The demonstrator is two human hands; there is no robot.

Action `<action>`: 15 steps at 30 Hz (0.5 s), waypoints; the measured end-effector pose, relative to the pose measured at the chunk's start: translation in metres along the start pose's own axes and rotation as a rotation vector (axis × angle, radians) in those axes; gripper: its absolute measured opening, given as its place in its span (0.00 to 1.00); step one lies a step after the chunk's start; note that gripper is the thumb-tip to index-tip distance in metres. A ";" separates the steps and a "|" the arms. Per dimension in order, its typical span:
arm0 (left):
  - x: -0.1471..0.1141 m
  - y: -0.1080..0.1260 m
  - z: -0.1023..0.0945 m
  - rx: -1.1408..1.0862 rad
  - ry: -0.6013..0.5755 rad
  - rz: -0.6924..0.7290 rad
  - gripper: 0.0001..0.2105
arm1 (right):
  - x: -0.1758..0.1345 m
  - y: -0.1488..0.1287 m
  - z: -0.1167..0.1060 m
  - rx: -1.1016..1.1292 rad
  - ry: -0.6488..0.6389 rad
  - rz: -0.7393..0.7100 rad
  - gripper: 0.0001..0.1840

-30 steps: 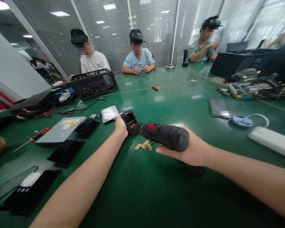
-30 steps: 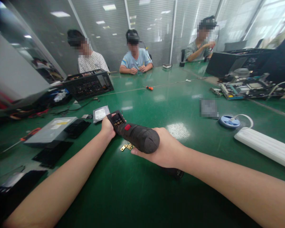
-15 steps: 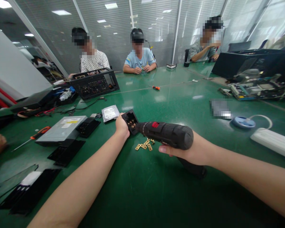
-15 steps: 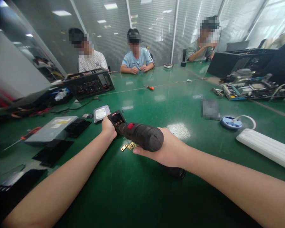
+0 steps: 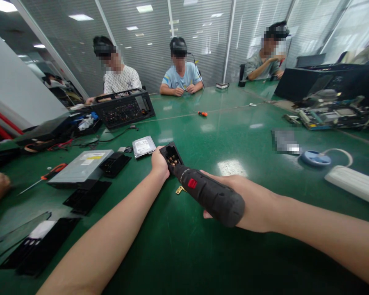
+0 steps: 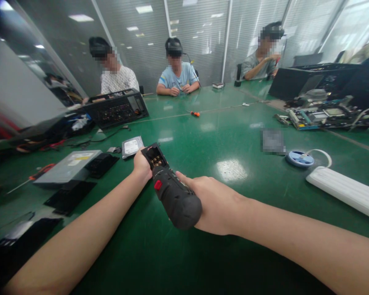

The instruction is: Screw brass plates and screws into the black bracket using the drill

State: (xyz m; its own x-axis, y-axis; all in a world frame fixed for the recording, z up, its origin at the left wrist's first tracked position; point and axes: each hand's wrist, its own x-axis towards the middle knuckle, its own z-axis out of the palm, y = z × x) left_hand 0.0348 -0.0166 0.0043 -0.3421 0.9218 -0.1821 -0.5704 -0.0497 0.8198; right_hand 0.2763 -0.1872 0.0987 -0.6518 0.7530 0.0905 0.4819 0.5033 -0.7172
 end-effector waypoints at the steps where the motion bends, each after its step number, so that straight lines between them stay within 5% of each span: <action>1: 0.000 0.000 0.000 0.008 -0.001 0.002 0.06 | 0.000 0.001 0.000 -0.012 -0.011 -0.007 0.46; 3: 0.001 0.000 0.000 0.013 -0.003 -0.008 0.07 | 0.000 0.003 0.001 -0.056 -0.023 -0.033 0.53; 6: 0.000 0.002 0.000 0.011 -0.007 -0.039 0.07 | 0.003 0.005 0.000 -0.039 -0.017 -0.089 0.50; 15: -0.010 0.016 0.008 -0.044 -0.010 -0.031 0.09 | 0.014 0.015 -0.009 0.285 0.085 -0.113 0.20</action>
State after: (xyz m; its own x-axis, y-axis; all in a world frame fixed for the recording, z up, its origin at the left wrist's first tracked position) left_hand 0.0351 -0.0237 0.0241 -0.3163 0.9271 -0.2010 -0.6129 -0.0380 0.7893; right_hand 0.2794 -0.1652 0.0953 -0.6349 0.7377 0.2295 0.2177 0.4559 -0.8630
